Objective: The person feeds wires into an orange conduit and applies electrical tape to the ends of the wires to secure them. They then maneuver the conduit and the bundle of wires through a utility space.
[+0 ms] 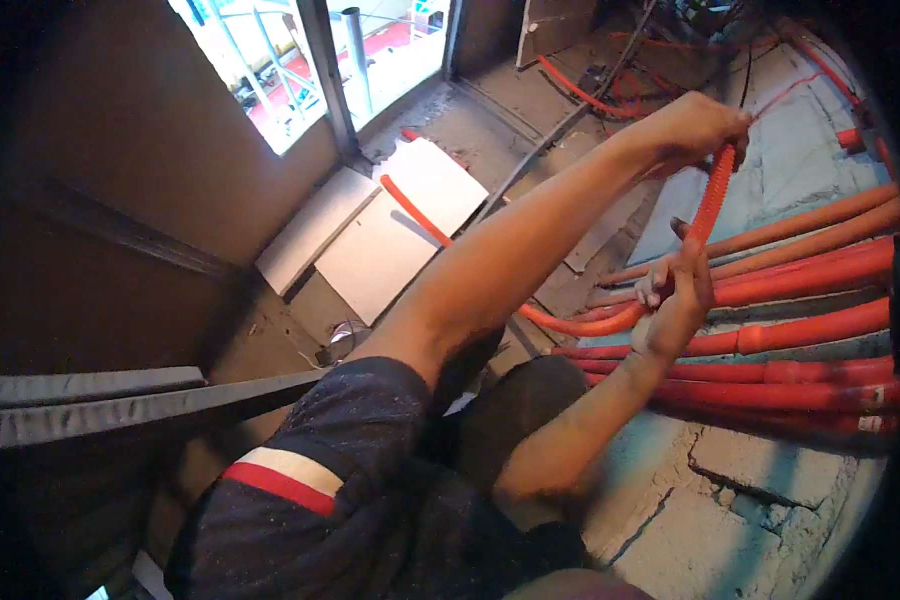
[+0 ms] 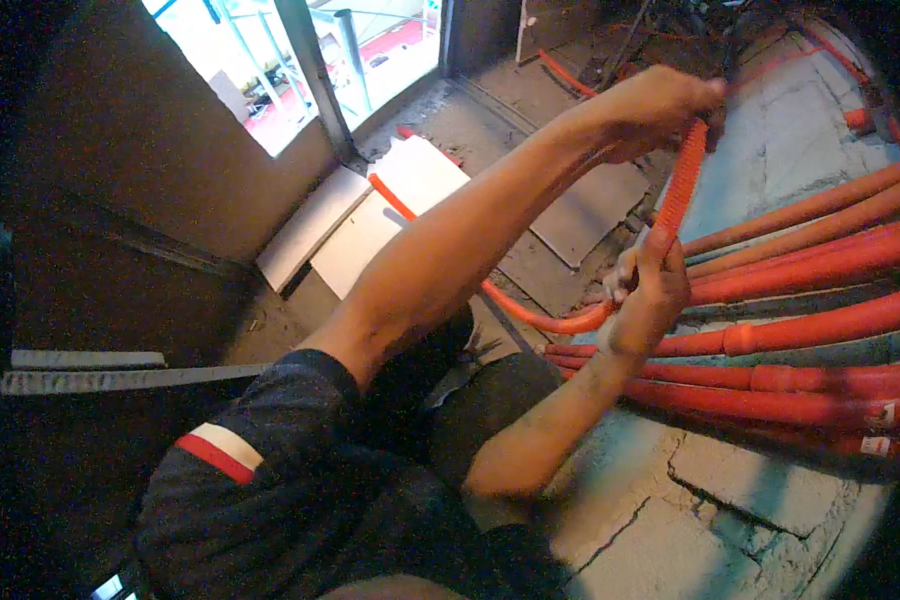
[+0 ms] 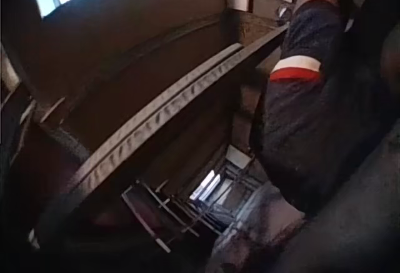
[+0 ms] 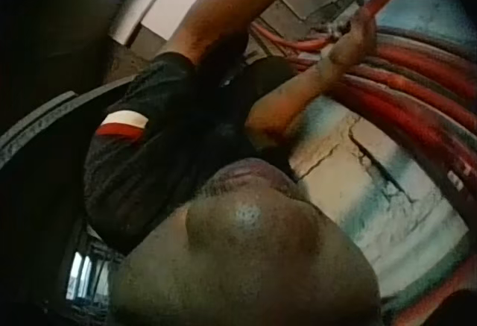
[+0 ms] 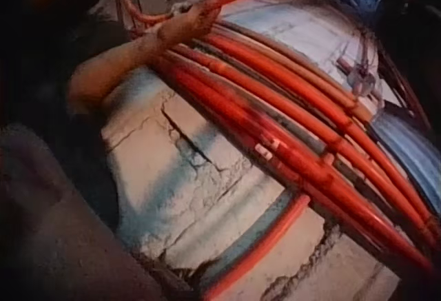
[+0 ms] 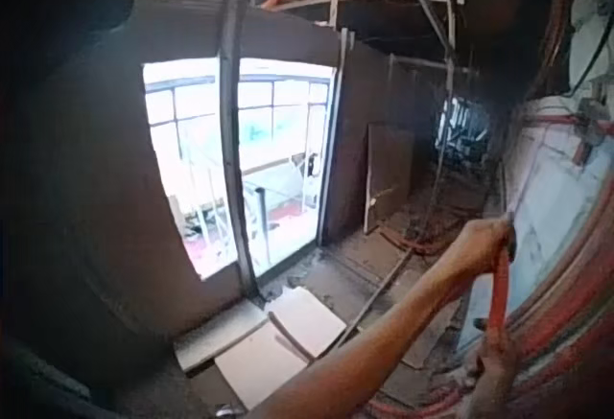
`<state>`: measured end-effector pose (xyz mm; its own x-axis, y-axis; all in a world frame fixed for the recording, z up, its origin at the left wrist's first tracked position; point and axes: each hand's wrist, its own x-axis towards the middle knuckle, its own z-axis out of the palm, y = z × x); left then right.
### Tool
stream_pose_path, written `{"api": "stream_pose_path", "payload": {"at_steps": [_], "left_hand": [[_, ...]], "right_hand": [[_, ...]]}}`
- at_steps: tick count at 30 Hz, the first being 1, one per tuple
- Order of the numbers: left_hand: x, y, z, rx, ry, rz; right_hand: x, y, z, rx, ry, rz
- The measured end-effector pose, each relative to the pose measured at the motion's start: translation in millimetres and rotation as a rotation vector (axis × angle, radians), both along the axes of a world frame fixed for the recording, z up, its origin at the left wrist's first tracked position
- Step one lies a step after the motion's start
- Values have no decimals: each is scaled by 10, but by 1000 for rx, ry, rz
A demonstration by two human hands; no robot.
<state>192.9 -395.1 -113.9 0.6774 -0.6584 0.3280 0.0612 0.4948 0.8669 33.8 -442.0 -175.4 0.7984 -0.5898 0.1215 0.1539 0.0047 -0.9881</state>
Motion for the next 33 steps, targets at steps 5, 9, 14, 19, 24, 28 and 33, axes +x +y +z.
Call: {"api": "stream_pose_path", "payload": {"at_steps": [5, 9, 14, 19, 24, 28, 33], "left_hand": [[35, 117, 111, -3, 156, -167], [539, -17, 623, -87, 386, -248], [728, -296, 493, -107, 297, -236], [688, -356, 458, -2, -270, 4], [532, -182, 663, 122, -176, -120], [598, -166, 696, 177, -26, -284], [714, -372, 824, 135, 123, -222]], "right_hand": [[-21, 121, 149, -60, -126, -62], [18, 315, 126, -4, -105, -21], [53, 260, 61, 7, -87, -36], [35, 154, 160, -35, -78, -7], [220, 95, 277, 229, -78, 25], [438, 7, 613, 133, -115, 90], [584, -68, 759, 74, -151, 96]]}}
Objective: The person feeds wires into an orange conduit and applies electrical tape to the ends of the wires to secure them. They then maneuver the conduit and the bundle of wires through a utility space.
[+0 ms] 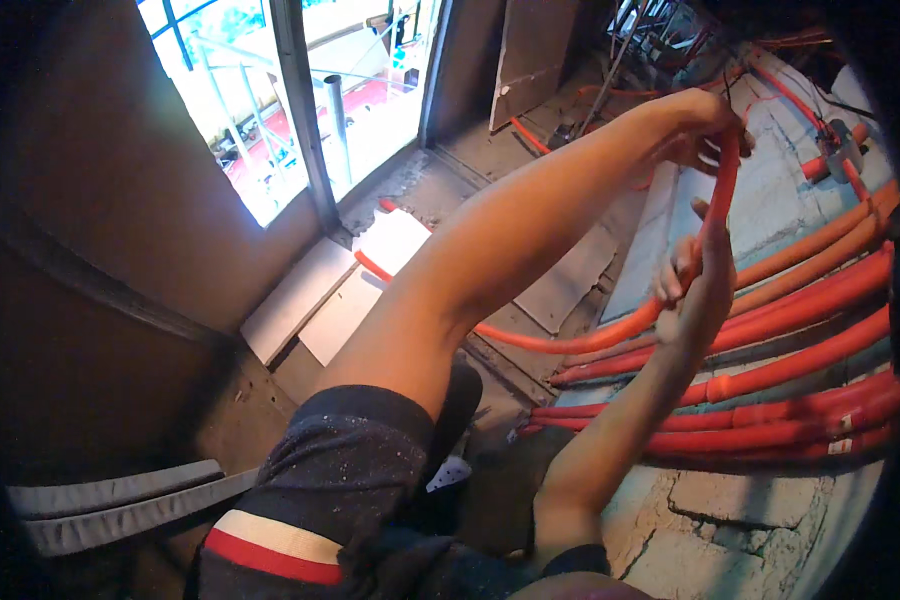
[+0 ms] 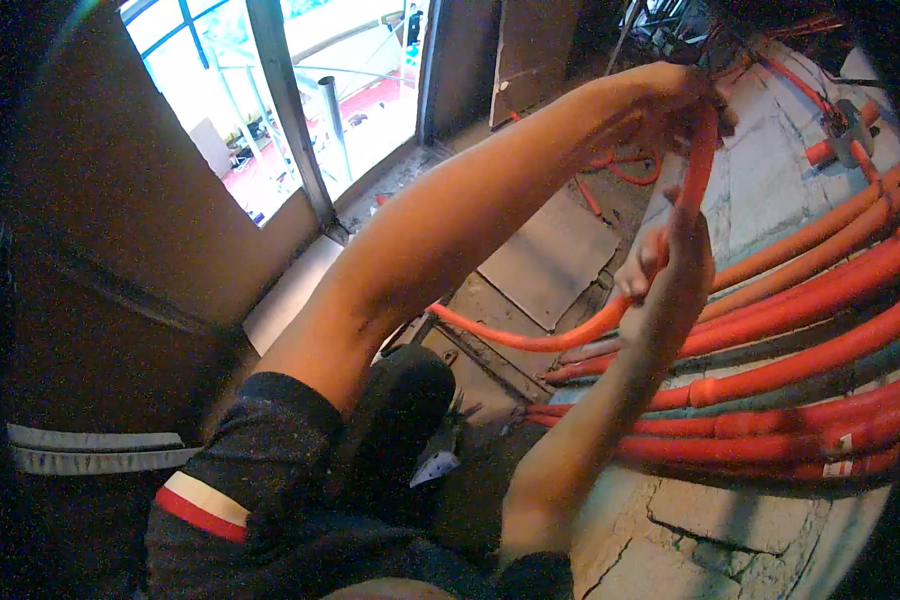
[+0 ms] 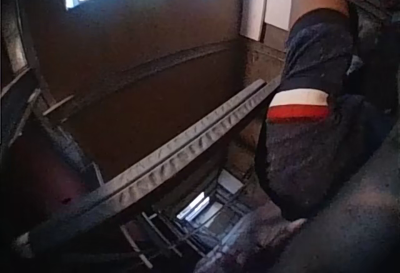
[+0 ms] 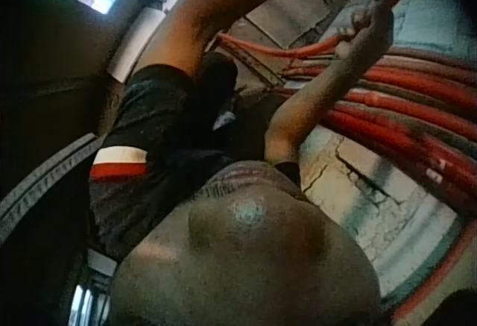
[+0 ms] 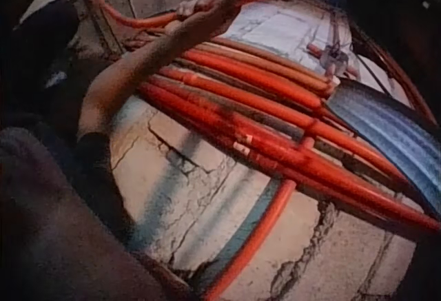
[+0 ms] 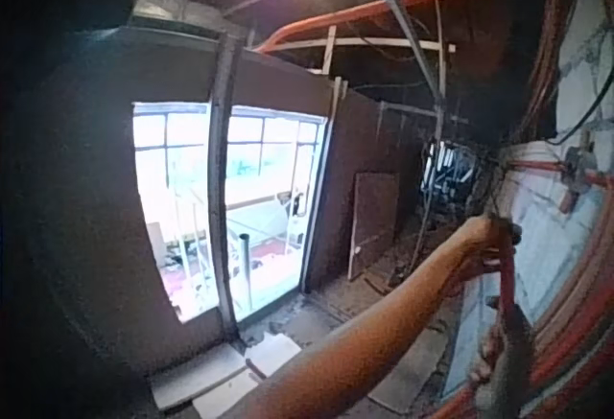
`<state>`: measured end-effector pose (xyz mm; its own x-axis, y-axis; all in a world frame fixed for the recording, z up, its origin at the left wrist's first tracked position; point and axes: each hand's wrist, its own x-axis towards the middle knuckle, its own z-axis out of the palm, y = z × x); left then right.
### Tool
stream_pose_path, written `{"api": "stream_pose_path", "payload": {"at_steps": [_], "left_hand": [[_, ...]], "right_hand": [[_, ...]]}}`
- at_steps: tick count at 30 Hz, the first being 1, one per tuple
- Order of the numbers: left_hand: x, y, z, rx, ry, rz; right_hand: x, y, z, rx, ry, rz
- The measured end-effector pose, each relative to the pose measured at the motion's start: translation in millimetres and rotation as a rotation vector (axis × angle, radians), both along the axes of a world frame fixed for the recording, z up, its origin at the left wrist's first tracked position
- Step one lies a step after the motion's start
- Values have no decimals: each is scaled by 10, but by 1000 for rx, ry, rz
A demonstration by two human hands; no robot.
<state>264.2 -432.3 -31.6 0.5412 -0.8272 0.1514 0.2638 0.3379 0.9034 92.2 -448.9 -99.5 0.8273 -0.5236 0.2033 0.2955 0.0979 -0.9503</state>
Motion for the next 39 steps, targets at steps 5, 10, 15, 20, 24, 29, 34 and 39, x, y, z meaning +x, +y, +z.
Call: {"api": "stream_pose_path", "payload": {"at_steps": [5, 10, 15, 20, 24, 29, 34, 39], "left_hand": [[629, -571, 154, -41, 72, -148], [554, -255, 36, 98, -79, -176], [230, -177, 20, 123, -568, -72], [-41, -285, 143, 212, -331, -22], [235, -306, 144, 149, -339, -87], [308, -141, -189, 144, -323, -42], [87, -145, -50, 90, -385, -48], [-40, -183, -28, 63, -408, -57]], "right_hand": [[-223, 54, -97, -30, -56, 7], [-209, 21, -348, 25, -99, 68], [-254, -136, -334, 151, -129, 191], [101, -337, -177, 270, -223, 135], [104, -316, -144, 145, -317, 196], [202, -268, -480, 132, -338, 154], [277, -1030, -430, 250, -416, 676], [97, -448, -485, 28, -360, 43]]}}
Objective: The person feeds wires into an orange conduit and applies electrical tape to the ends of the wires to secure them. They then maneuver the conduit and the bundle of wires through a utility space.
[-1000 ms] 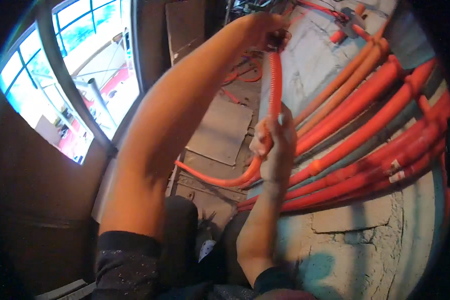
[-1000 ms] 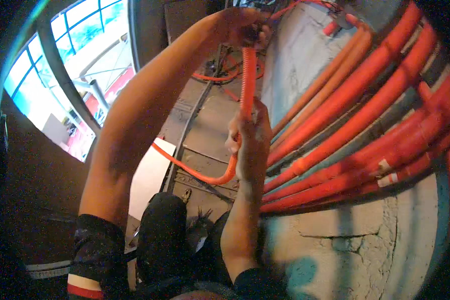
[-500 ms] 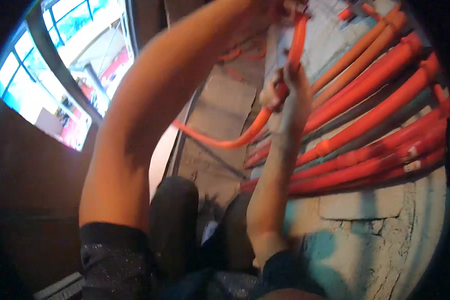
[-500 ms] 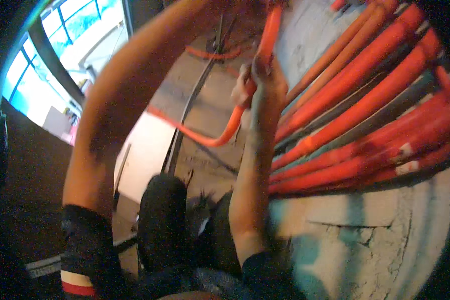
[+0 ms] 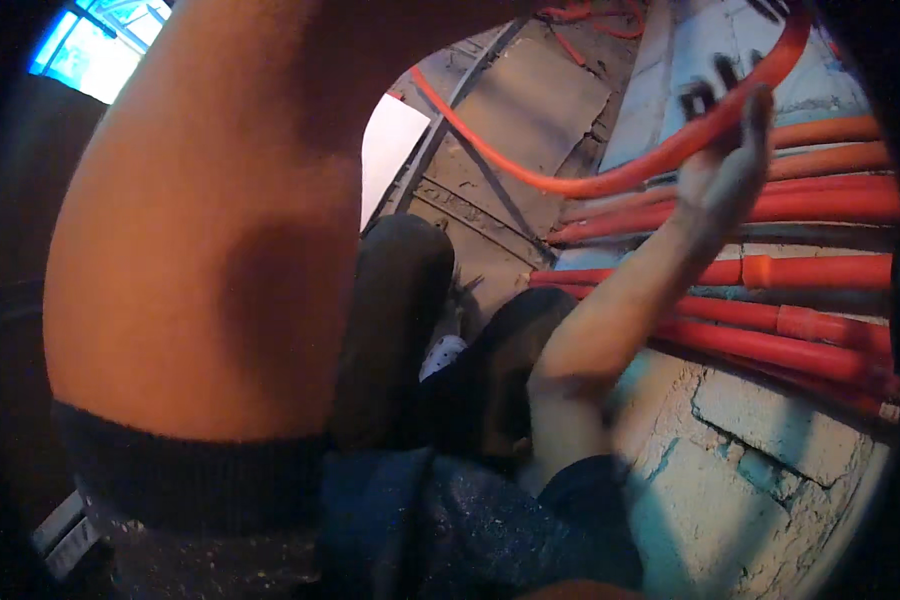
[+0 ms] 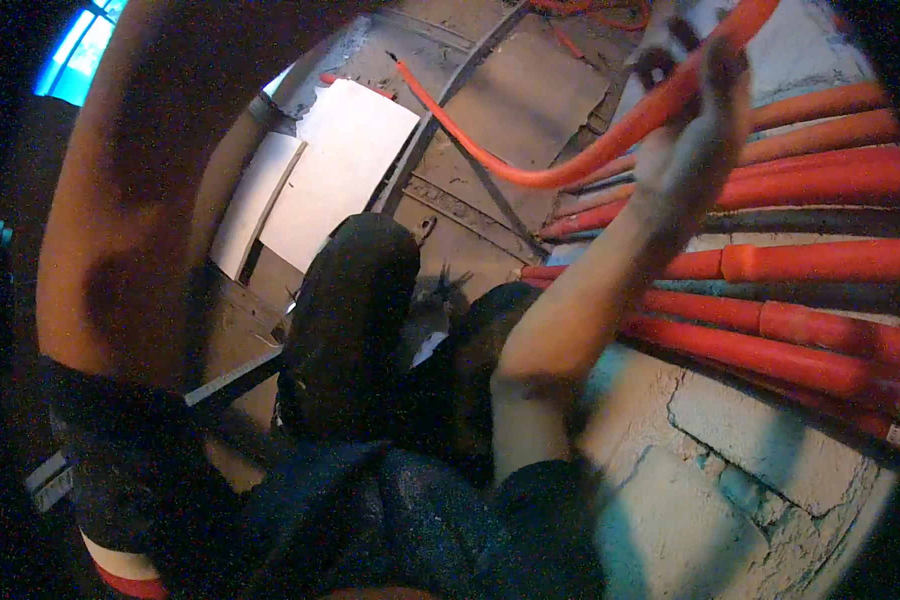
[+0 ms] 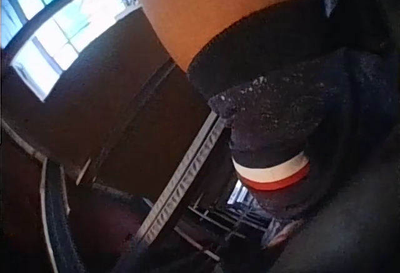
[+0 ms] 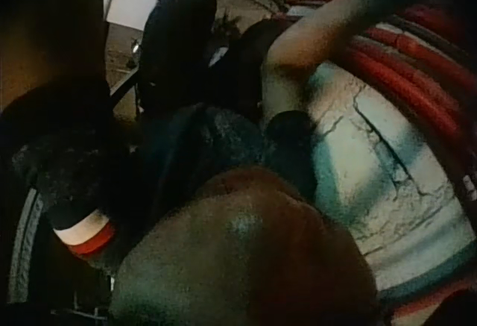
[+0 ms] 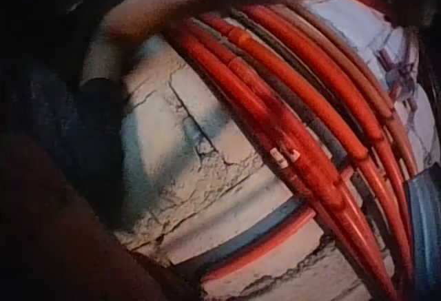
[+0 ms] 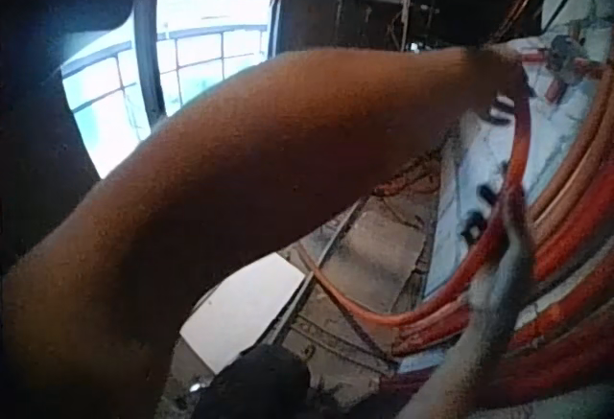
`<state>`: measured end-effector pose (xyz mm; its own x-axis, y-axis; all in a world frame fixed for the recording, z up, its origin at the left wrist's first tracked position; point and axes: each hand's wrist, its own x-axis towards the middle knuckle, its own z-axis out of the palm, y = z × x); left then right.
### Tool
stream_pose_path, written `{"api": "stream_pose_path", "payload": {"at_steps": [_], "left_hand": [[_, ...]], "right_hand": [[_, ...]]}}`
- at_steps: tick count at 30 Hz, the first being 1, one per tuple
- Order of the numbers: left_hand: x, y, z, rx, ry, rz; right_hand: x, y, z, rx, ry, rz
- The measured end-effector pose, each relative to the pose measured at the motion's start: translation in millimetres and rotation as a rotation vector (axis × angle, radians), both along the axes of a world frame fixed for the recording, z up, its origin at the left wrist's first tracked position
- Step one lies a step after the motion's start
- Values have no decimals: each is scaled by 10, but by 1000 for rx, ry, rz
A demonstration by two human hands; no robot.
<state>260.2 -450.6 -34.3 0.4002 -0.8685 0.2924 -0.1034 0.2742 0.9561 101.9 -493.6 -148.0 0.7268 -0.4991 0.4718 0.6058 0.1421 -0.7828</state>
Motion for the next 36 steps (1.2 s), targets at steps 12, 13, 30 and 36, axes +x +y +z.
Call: {"api": "stream_pose_path", "payload": {"at_steps": [12, 13, 30, 36], "left_hand": [[-139, 588, -1315, 395, -433, -595], [-295, 685, -1673, 430, -505, -711], [-344, 973, -2299, 499, -794, 229], [274, 2821, -3410, 543, -83, 2151]], "right_hand": [[-210, -16, -171, 88, -4, 197], [-185, 24, -164, 109, -36, 254], [-350, 89, -114, -128, 70, -248], [-441, 192, 46, -32, -86, -51]]}}
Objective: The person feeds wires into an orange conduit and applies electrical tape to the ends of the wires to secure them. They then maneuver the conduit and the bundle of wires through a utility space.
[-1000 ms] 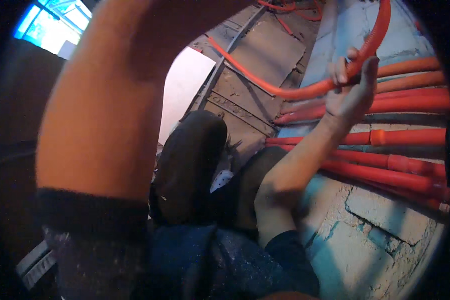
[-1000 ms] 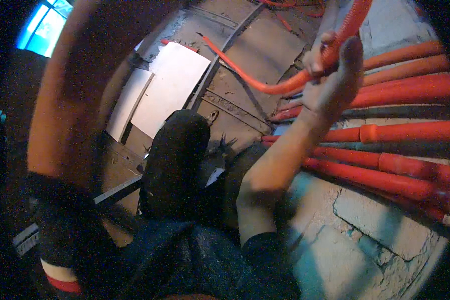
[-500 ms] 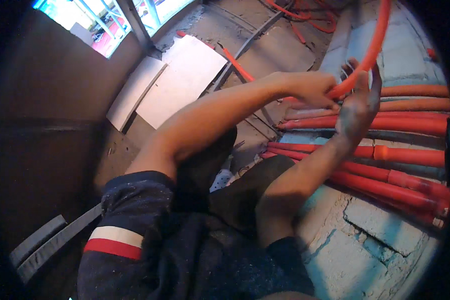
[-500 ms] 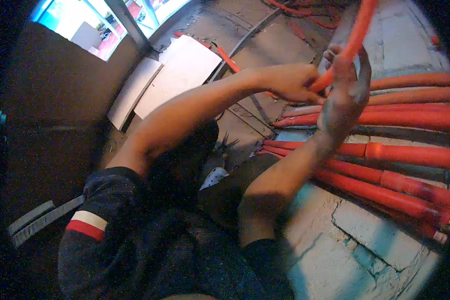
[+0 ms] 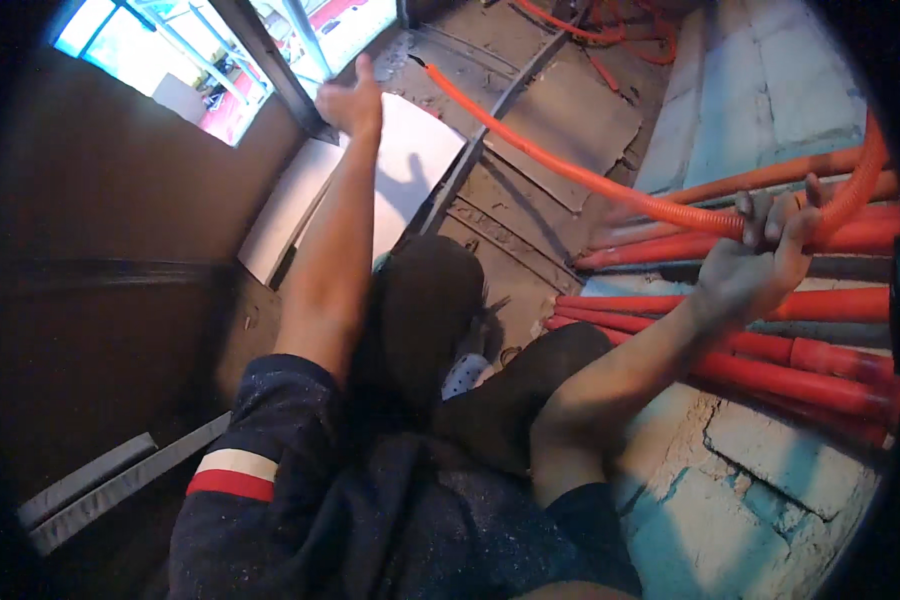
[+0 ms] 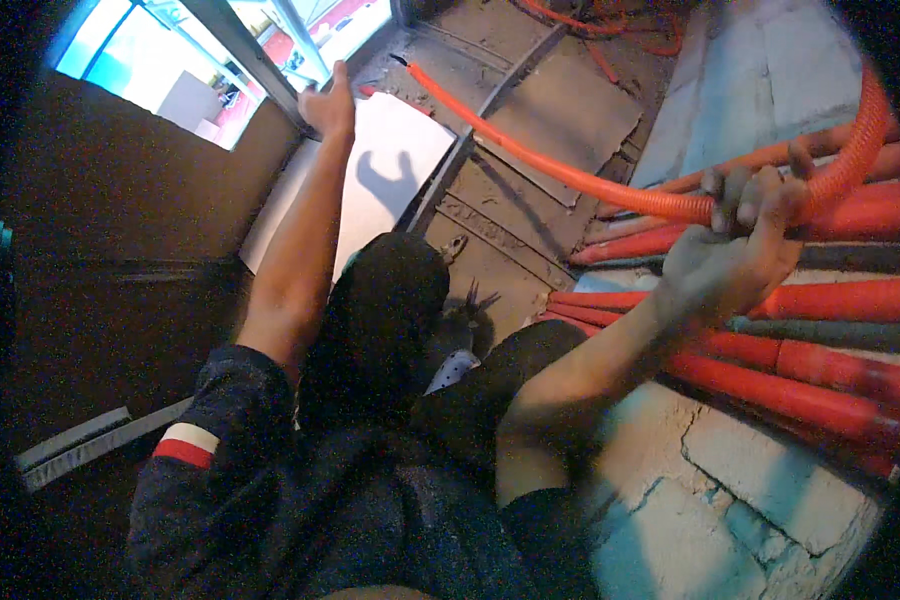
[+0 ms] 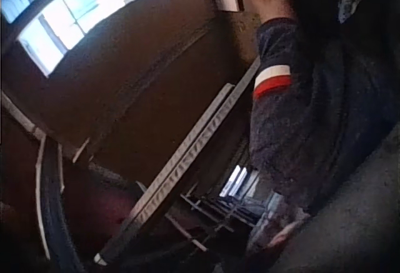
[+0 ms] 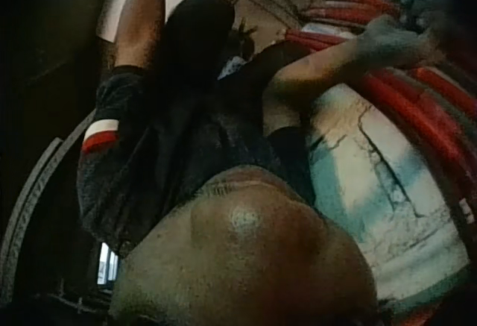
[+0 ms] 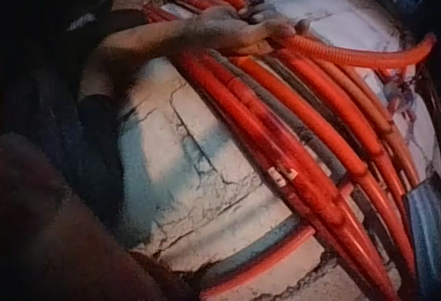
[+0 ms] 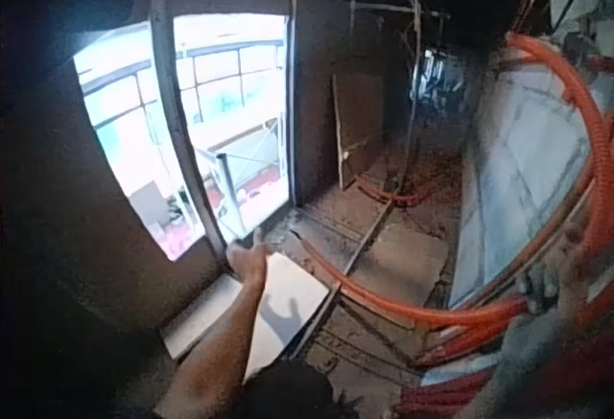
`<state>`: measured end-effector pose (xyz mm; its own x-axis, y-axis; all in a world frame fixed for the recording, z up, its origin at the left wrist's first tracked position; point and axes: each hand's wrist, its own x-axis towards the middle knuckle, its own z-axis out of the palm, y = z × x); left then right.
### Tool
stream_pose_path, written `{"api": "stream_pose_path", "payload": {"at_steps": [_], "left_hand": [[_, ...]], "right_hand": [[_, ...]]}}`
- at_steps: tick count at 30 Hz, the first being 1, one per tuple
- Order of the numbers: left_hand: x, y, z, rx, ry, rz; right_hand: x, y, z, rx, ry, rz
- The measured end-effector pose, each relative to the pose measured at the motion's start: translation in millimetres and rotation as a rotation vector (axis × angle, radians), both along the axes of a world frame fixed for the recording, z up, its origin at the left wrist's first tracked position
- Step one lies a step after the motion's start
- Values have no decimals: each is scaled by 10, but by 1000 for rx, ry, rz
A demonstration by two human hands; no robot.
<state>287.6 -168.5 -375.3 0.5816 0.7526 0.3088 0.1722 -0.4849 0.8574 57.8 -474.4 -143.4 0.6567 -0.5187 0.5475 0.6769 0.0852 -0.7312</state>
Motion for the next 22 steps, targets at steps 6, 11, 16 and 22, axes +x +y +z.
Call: {"api": "stream_pose_path", "payload": {"at_steps": [6, 11, 16, 22], "left_hand": [[-226, -270, -319, -1280, 318, -607], [1, 47, -284, -1219, -4, -735], [123, -236, 425, -819, -336, -677], [-148, -715, 1513, -316, -436, -949]], "right_hand": [[-30, -285, -94, 2, -71, 215], [-57, -326, -143, 167, -92, 458], [343, -373, -633, -104, 329, -288], [528, 28, -474, -754, 229, -1263]]}}
